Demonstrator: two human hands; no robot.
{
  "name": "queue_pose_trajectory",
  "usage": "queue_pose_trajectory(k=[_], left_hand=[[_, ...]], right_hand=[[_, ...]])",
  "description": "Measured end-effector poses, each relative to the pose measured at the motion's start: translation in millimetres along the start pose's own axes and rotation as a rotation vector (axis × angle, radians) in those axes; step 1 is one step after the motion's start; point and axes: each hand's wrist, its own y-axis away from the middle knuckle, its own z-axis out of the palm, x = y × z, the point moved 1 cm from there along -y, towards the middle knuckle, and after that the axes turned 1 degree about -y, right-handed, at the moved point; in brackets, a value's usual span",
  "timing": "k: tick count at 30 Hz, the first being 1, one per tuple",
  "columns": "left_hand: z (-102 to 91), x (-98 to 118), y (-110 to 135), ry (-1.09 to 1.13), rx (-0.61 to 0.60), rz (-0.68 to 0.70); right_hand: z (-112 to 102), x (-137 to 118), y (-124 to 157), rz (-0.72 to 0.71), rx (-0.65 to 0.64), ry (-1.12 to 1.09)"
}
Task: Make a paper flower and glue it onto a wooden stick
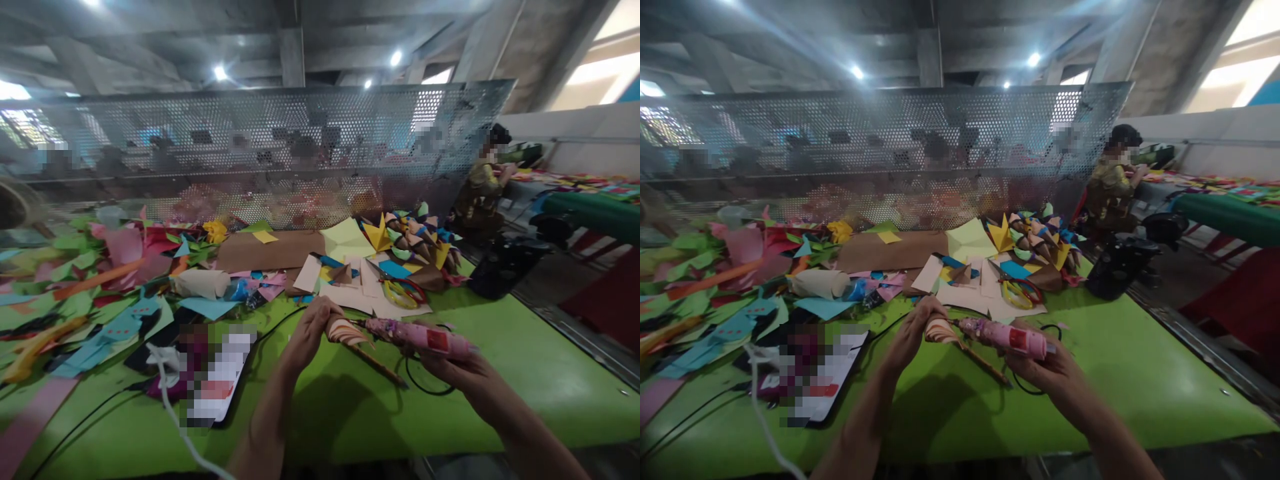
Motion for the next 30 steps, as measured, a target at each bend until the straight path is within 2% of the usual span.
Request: queue_pose_trajectory(k=[10,16,30], left_hand=[[0.2,-0.8,0.9,0.021,-0.032,-0.024],[1.6,-1.8,1.1,0.006,-0.033,-0.012],[0.2,1.6,0.0,-0.009,-0.02,-0.017]], right_hand=[[4.3,-1.7,-1.8,0.016,-0.047,0.009],[8.1,-2.2,-3.1,0.027,0.001,0.032],[7.4,-6.0,-0.9,0.023,-0.028,0.075]])
